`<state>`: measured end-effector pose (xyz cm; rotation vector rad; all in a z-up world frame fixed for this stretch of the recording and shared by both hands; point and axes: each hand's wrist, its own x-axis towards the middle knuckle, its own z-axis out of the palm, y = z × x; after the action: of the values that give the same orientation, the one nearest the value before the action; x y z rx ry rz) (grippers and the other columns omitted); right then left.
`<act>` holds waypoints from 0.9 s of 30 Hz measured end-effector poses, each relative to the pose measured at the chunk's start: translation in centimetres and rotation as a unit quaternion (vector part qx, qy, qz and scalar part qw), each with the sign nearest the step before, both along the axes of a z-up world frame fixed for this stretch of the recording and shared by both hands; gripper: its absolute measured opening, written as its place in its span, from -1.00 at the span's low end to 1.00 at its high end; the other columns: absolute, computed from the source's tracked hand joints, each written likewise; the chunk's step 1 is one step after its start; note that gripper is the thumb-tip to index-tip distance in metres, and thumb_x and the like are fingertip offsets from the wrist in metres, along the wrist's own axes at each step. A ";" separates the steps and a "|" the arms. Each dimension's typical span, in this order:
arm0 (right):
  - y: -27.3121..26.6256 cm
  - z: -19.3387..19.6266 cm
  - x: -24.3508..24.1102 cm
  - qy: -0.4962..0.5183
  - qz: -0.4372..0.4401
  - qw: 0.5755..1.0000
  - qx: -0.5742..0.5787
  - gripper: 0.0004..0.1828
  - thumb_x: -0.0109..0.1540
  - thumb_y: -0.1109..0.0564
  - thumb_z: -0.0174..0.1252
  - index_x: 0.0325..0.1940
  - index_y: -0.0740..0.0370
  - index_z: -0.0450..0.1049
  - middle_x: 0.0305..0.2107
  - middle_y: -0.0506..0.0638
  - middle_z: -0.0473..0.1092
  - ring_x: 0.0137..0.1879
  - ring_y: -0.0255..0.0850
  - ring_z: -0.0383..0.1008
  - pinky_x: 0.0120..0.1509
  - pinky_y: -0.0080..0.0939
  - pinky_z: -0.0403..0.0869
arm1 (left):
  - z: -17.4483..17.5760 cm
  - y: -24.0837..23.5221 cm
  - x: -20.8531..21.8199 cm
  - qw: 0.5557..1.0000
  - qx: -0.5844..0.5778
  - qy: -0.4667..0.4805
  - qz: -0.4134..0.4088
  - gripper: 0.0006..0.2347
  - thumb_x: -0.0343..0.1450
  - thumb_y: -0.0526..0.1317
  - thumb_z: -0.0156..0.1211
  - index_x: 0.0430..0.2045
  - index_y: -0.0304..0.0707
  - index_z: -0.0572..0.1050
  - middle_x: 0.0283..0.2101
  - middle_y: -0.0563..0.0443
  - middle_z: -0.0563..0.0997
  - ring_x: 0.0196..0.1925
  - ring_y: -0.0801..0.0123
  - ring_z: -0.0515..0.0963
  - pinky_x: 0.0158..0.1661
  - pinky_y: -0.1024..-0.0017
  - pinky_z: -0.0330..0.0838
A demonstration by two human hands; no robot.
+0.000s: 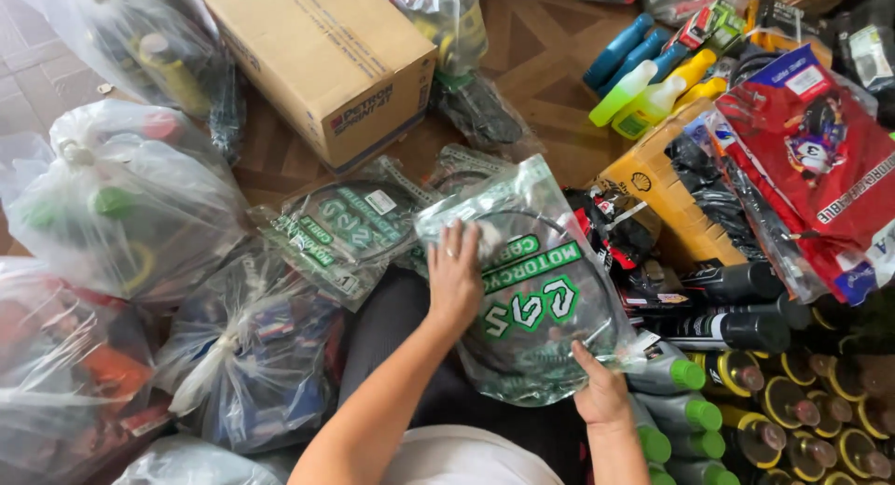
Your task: The person sits on the floor and organizes various motorcycle parts and accessories. They handle packaged cables, filters, and bottles of fluids, moving them between plastic bags and cardboard boxes.
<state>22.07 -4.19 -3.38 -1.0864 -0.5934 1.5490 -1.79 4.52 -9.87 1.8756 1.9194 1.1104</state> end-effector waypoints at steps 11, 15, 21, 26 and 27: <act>2.6 -2.7 -0.6 -0.037 0.041 0.998 0.018 -0.30 0.08 0.34 0.18 0.34 0.14 0.37 0.10 -0.07 0.48 0.20 -0.14 0.47 0.30 -0.08 0.39 | 9.7 -4.1 4.2 0.975 0.130 -0.058 -0.172 -0.49 0.38 -0.21 0.20 0.29 -0.03 0.33 0.45 -0.32 0.21 0.51 -0.26 0.14 0.38 -0.21 0.00; 3.3 -7.7 4.0 0.055 -0.033 0.998 -0.012 -0.47 0.28 0.21 0.17 0.34 0.37 0.37 0.13 0.09 0.47 0.21 -0.05 0.47 0.33 0.01 0.40 | 4.7 -7.2 4.4 0.948 0.131 -0.056 -0.285 -0.42 0.35 -0.34 0.15 0.37 -0.24 0.31 0.47 -0.32 0.26 0.53 -0.19 0.23 0.42 -0.10 0.14; 2.8 -2.0 2.1 0.018 -0.049 0.999 0.012 -0.48 0.18 0.26 0.15 0.26 0.19 0.43 0.02 0.02 0.51 0.10 -0.06 0.54 0.22 0.06 0.47 | 0.3 -6.0 -1.5 0.978 0.005 -0.208 0.010 -0.76 0.35 -0.35 0.11 -0.12 -0.27 0.57 0.04 -0.19 0.58 0.03 -0.08 0.59 0.02 0.23 0.50; 3.8 -7.5 5.1 0.065 -0.044 0.996 -0.046 -0.57 0.23 0.20 0.19 0.20 0.25 0.45 -0.01 0.05 0.52 0.09 -0.01 0.54 0.23 0.08 0.48 | 1.5 -5.5 -6.2 0.854 -0.257 -0.448 -0.061 -0.73 0.40 -0.05 0.34 -0.21 -0.26 0.60 -0.18 -0.02 0.65 -0.11 0.30 0.60 -0.07 0.42 0.45; 4.0 -7.8 4.7 0.077 -0.028 0.995 -0.061 -0.54 0.19 0.19 0.20 0.20 0.21 0.46 -0.01 0.02 0.53 0.07 -0.02 0.55 0.22 0.08 0.49 | 2.7 -5.8 -6.9 0.756 -0.287 -0.568 -0.150 -0.71 0.35 -0.05 0.33 -0.14 -0.16 0.60 -0.15 0.12 0.67 -0.08 0.47 0.57 -0.05 0.52 0.44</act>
<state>26.80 -0.19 -11.15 -1.0549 -0.3648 1.6186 -8.65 -1.32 -7.14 0.7426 0.9823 0.9904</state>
